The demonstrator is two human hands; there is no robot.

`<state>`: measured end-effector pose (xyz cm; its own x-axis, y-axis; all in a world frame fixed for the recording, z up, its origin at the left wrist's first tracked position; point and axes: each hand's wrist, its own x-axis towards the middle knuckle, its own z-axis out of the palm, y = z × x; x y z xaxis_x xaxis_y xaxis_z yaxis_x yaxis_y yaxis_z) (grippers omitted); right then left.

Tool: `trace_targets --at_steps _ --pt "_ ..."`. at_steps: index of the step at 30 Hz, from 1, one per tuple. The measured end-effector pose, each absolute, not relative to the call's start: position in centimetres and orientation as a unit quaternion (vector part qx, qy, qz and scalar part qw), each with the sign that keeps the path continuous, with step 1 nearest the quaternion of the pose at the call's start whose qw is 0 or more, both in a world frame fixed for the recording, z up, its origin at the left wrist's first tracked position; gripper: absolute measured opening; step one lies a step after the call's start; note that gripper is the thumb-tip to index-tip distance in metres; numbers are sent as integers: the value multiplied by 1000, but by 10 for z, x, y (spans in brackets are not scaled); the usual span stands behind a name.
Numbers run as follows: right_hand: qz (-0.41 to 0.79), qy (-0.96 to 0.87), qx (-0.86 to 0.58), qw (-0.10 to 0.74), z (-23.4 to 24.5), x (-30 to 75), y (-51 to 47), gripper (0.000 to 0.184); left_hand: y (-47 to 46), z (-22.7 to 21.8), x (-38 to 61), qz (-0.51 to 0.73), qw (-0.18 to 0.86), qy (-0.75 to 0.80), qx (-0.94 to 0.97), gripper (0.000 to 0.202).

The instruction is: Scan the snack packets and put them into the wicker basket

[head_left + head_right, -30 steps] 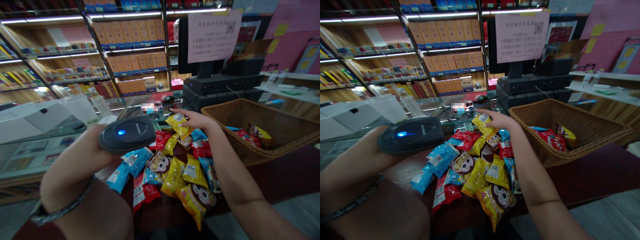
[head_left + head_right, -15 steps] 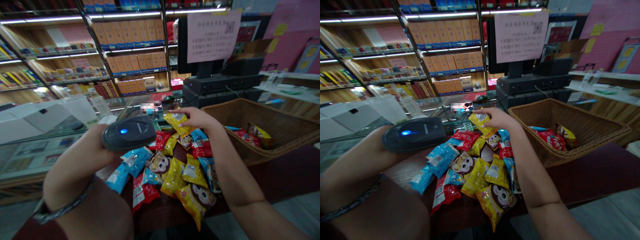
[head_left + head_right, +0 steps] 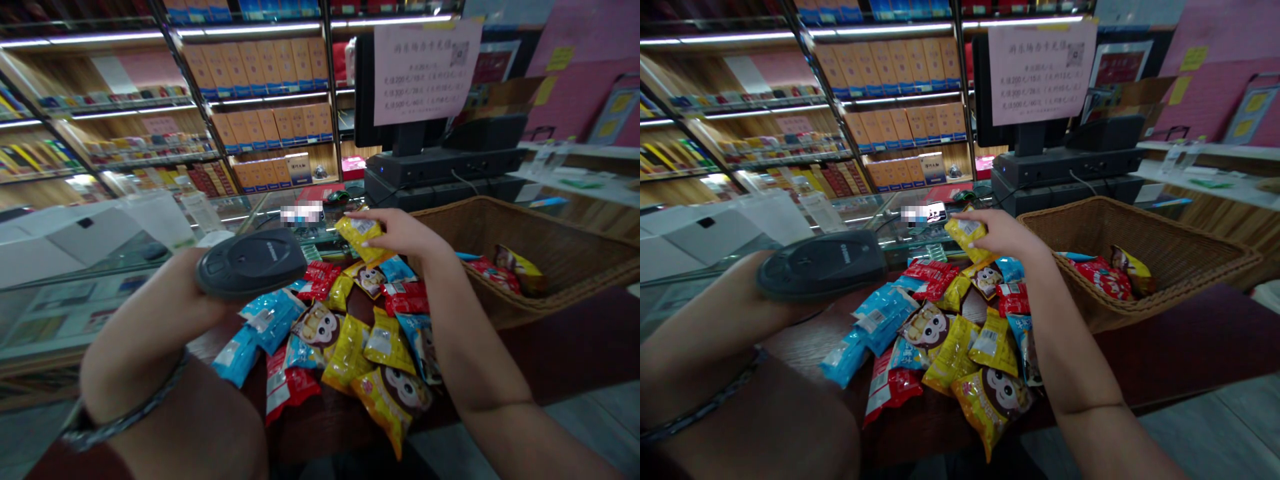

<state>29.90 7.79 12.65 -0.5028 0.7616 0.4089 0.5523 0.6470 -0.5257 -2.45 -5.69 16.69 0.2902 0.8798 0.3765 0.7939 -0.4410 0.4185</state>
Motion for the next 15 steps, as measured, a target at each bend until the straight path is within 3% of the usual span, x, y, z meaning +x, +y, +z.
trace_targets --at_steps 4,8,12,15 --pt "-26 -689 -601 404 144 326 52 64 -58 170 -22 290 73 529 794 39" --pt "-88 -492 -783 372 153 358 37 60 -58 170 -22 290 61 532 793 31" --pt "-100 -485 -790 362 152 367 38 58 -59 169 -23 276 77 539 792 21" --pt "-89 -584 -714 377 146 354 52 41 -59 169 -24 270 76 550 787 24"
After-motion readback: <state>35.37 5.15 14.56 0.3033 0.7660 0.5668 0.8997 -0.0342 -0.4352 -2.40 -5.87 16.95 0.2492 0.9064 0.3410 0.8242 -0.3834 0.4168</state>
